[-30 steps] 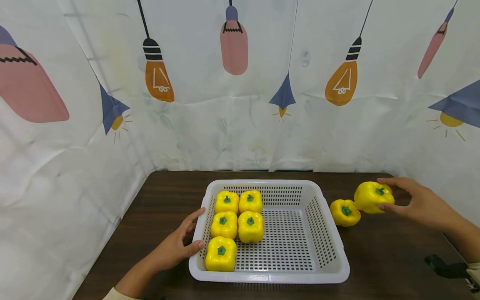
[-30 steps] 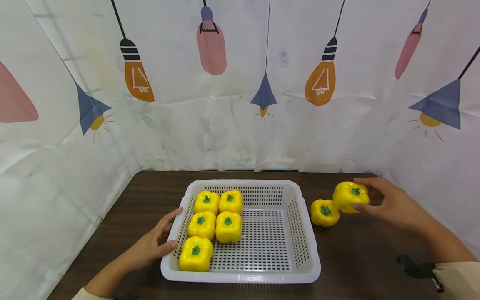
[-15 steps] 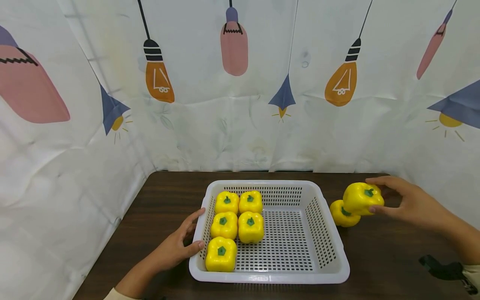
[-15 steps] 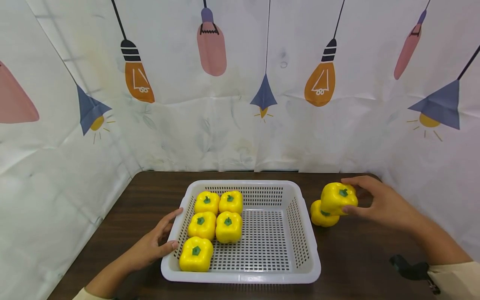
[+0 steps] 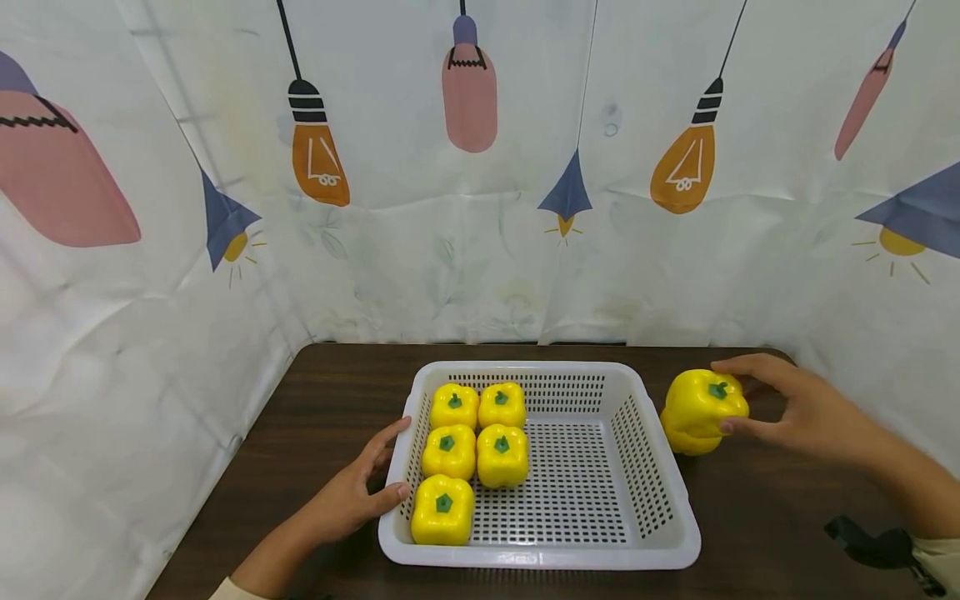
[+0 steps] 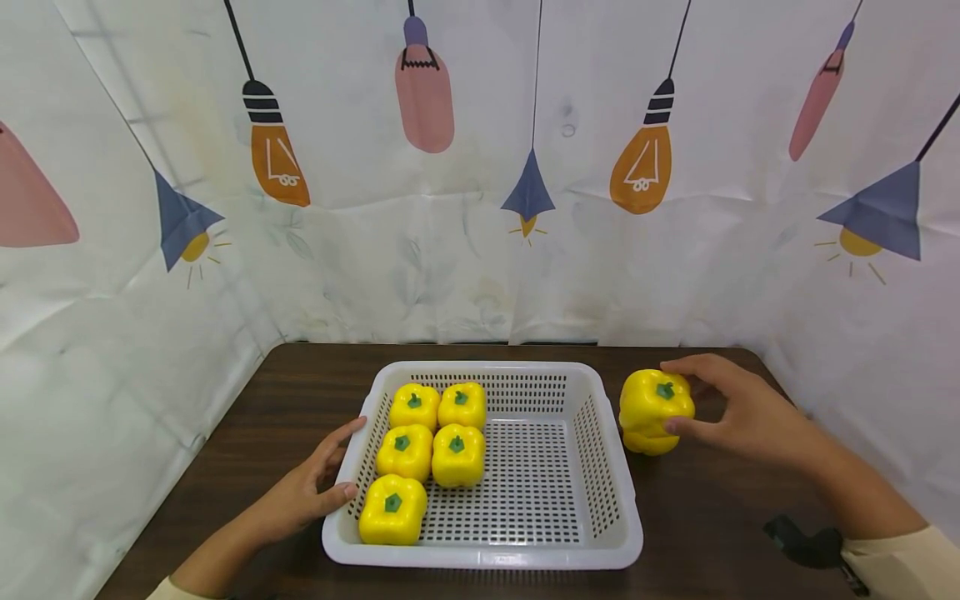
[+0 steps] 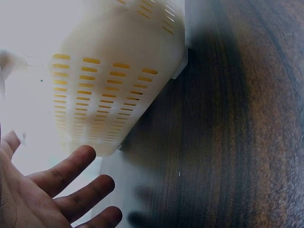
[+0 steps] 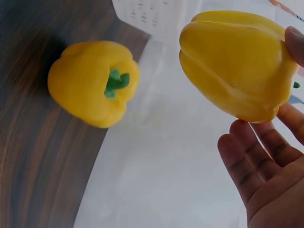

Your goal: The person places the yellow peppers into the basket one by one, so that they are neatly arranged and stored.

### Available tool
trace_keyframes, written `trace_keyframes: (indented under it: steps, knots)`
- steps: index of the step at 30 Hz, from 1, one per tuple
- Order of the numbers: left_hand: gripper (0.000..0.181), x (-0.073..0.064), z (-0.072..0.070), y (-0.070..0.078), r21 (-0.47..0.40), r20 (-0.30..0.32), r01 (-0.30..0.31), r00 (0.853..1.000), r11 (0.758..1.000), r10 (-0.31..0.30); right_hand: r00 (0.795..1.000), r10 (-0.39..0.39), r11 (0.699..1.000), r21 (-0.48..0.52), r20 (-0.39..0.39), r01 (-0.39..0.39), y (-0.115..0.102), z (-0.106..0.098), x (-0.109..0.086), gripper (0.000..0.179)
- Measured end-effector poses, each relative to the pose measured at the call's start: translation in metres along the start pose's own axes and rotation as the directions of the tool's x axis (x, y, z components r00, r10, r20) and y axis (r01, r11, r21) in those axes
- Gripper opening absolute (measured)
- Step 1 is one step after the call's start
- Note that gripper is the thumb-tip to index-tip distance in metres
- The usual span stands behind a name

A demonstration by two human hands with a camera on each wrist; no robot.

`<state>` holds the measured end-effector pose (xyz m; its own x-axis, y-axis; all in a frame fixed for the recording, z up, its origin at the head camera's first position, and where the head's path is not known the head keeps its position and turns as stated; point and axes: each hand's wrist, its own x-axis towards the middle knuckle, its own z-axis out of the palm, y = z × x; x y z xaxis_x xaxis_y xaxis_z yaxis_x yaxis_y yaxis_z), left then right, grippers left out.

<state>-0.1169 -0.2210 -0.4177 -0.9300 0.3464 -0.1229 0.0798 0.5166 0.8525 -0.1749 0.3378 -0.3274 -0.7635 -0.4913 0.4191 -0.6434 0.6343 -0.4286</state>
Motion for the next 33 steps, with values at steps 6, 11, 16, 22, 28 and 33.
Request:
trace_keyframes:
  steps: [6,11,16,22,28,33]
  knots:
    - [0.076,0.0,0.0,0.0,0.005,-0.002,-0.004,1.0,1.0,0.004,0.998,-0.06,0.998,-0.015,0.004,0.061,-0.007,0.005,0.004,0.074]
    - [0.075,-0.001,0.0,0.002,0.002,-0.003,0.007,1.0,1.0,-0.007,0.998,-0.056,0.998,-0.01,0.019,0.056,-0.012,0.009,0.006,0.073]
    - [0.075,-0.001,0.001,0.002,-0.002,-0.003,0.004,1.0,1.0,-0.004,0.999,-0.029,1.0,0.006,0.044,0.029,-0.016,0.014,0.007,0.074]
    - [0.075,-0.001,0.001,0.002,0.001,-0.003,-0.002,1.0,1.0,0.002,0.997,-0.039,0.999,0.029,0.072,0.037,-0.023,0.019,0.01,0.071]
    - [0.075,-0.001,0.001,0.002,-0.001,0.001,0.0,1.0,1.0,0.0,0.995,-0.022,1.0,0.012,0.1,0.021,-0.031,0.026,0.012,0.068]
    - [0.075,0.0,0.001,0.0,0.003,0.002,-0.012,1.0,1.0,0.012,0.99,0.03,0.999,0.03,0.139,-0.034,-0.037,0.03,0.015,0.065]
